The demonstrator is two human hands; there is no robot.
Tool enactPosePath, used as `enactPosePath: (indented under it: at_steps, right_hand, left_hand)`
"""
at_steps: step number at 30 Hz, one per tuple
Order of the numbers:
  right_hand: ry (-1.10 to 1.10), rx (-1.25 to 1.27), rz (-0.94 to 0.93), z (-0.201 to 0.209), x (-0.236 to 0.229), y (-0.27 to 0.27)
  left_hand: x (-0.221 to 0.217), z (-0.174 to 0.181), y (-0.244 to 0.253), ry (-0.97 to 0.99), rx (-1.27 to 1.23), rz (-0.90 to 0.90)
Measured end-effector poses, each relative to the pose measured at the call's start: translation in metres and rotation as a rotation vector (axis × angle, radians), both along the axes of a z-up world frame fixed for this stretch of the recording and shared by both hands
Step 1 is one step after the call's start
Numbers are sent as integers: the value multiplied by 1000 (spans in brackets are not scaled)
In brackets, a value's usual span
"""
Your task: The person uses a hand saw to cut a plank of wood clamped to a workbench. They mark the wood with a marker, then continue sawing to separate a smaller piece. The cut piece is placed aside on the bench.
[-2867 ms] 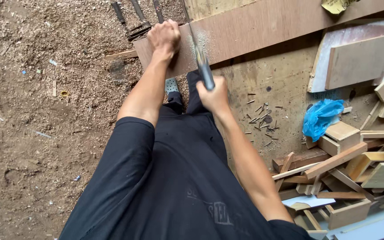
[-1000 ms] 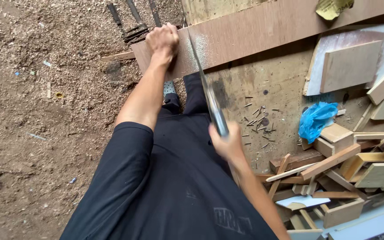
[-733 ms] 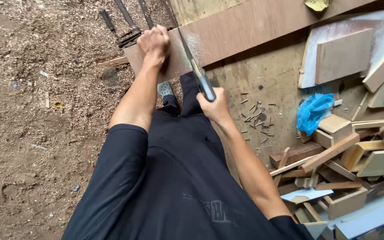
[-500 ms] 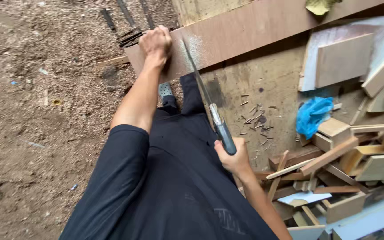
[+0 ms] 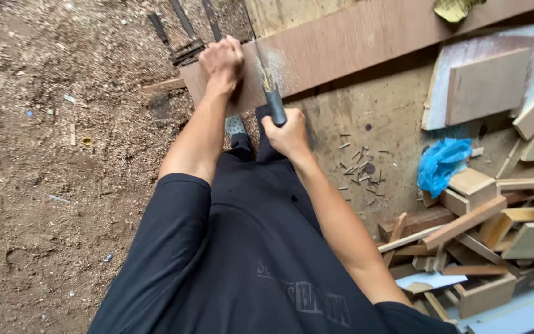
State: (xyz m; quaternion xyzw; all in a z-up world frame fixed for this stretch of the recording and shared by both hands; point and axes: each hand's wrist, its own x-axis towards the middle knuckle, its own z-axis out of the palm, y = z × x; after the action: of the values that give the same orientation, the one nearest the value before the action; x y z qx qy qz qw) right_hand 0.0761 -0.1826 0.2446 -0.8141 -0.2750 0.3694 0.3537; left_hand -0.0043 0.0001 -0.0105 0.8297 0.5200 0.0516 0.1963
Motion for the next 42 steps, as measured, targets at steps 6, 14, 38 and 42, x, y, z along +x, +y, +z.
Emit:
enactPosePath:
  at_steps: [6, 14, 38, 42]
  right_hand:
    - [120, -16, 45, 66, 9, -72]
    - [70, -19, 49, 98, -18, -94]
    - [4, 37, 16, 19, -12, -27]
    - [205, 76, 19, 58, 0, -83]
  left_hand:
    - [2, 19, 3, 60, 0, -6]
    - [4, 20, 5, 83, -17, 25]
    - [-4, 20, 12, 65, 51, 4]
    - [-1, 26, 6, 43, -103, 38]
